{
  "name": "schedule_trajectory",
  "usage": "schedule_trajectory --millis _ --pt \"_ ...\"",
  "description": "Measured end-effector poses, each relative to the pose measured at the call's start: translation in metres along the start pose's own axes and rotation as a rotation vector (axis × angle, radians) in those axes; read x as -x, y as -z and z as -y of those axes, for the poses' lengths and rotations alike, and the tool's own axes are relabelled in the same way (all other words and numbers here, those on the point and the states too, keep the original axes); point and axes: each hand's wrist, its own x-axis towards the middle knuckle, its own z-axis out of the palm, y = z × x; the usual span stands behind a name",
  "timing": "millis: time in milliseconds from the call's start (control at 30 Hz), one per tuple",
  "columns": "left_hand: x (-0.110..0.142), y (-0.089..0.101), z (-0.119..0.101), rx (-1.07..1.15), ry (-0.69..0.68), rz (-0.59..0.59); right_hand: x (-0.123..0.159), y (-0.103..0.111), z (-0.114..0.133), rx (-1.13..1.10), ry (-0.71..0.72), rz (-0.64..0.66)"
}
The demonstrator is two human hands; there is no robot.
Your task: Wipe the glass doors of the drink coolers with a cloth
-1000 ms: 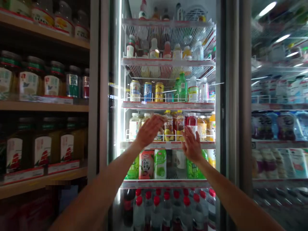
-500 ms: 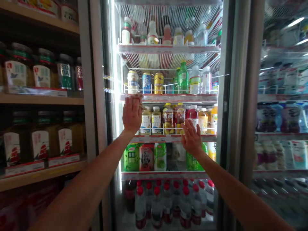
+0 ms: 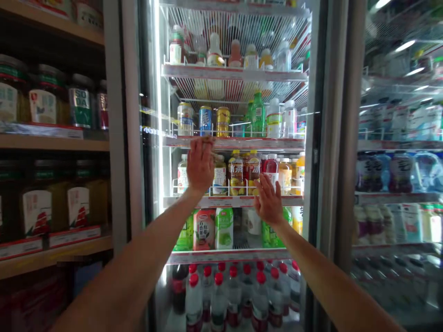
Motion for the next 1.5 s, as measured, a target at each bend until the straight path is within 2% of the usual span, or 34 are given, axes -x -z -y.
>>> schedule_trajectory --millis 100,133,167,200,233,333,400,433,567,600,633,667,767,800,833,867,967,1033,1100,1167,1233,1267,1300,1333,1433,1467,1500 --pt "0.008 -0.015 -0.04 0.135 -0.393 0.177 0.001 -0.002 -0.001 -0.012 0.006 -0.019" --pt "0.009 -0.017 -0.047 0.155 -0.493 0.232 0.002 -0.002 -0.002 -0.019 0.003 -0.024" --pt "0.009 -0.017 -0.048 0.158 -0.537 0.267 0.002 -0.002 -0.002 -0.028 -0.003 -0.026" --pt "0.006 -0.015 -0.042 0.144 -0.513 0.274 0.003 -0.002 -0.003 -0.037 -0.013 -0.023" --pt "0.0 -0.011 -0.031 0.115 -0.419 0.248 0.004 -0.002 -0.003 -0.042 -0.026 -0.018" --pt "-0.02 0.003 0.008 0.009 -0.021 0.044 0.005 -0.002 -0.001 -0.042 -0.05 -0.017" --pt "-0.025 0.004 0.015 -0.018 0.106 -0.046 0.005 -0.002 0.001 -0.042 -0.056 -0.034" --pt "-0.023 0.001 0.009 -0.007 0.072 -0.037 0.005 -0.002 0.002 -0.042 -0.06 -0.044" --pt "-0.004 -0.013 -0.029 0.107 -0.413 0.205 0.003 0.0 -0.001 -0.044 -0.065 -0.047" --pt "-0.004 -0.013 -0.032 0.121 -0.471 0.235 0.002 0.002 -0.005 -0.042 -0.066 -0.037" --pt "-0.006 -0.012 -0.029 0.123 -0.46 0.232 0.002 0.003 -0.011 -0.036 -0.082 -0.04" --pt "-0.011 -0.01 -0.022 0.113 -0.382 0.197 0.002 0.004 -0.018 -0.02 -0.124 -0.057" --pt "-0.031 -0.007 -0.001 0.051 -0.034 0.025 0.004 0.004 -0.041 0.054 -0.326 -0.156" --pt "-0.035 -0.009 -0.003 0.037 0.031 -0.006 0.006 0.003 -0.047 0.074 -0.368 -0.178" --pt "-0.036 -0.012 -0.01 0.033 0.04 -0.006 0.008 0.001 -0.052 0.088 -0.385 -0.185" --pt "-0.034 -0.018 -0.024 0.042 -0.017 0.027 0.01 0.0 -0.054 0.099 -0.383 -0.181" --pt "-0.019 -0.034 -0.075 0.1 -0.367 0.216 0.014 -0.003 -0.056 0.125 -0.366 -0.172" --pt "-0.012 -0.038 -0.092 0.12 -0.507 0.289 0.015 -0.003 -0.055 0.131 -0.364 -0.159" --pt "-0.015 -0.034 -0.079 0.106 -0.46 0.269 0.015 -0.001 -0.055 0.128 -0.357 -0.144" --pt "-0.023 -0.025 -0.049 0.056 -0.272 0.165 0.015 -0.001 -0.054 0.119 -0.357 -0.14" --pt "-0.028 -0.017 -0.022 -0.027 -0.023 0.008 0.014 -0.001 -0.054 0.111 -0.364 -0.15" --pt "-0.026 -0.015 -0.016 -0.051 0.045 -0.053 0.014 -0.001 -0.053 0.107 -0.369 -0.153" --pt "-0.022 -0.014 -0.016 -0.055 0.04 -0.078 0.013 -0.002 -0.053 0.105 -0.375 -0.153" --pt "-0.016 -0.014 -0.021 -0.036 -0.052 -0.059 0.014 -0.002 -0.053 0.105 -0.38 -0.152" --pt "0.008 -0.017 -0.042 0.064 -0.547 0.159 0.015 -0.001 -0.054 0.11 -0.381 -0.14" --pt "0.013 -0.016 -0.044 0.074 -0.634 0.216 0.016 0.0 -0.055 0.112 -0.376 -0.133" --pt "0.016 -0.013 -0.041 0.067 -0.643 0.24 0.016 0.0 -0.056 0.113 -0.366 -0.127"
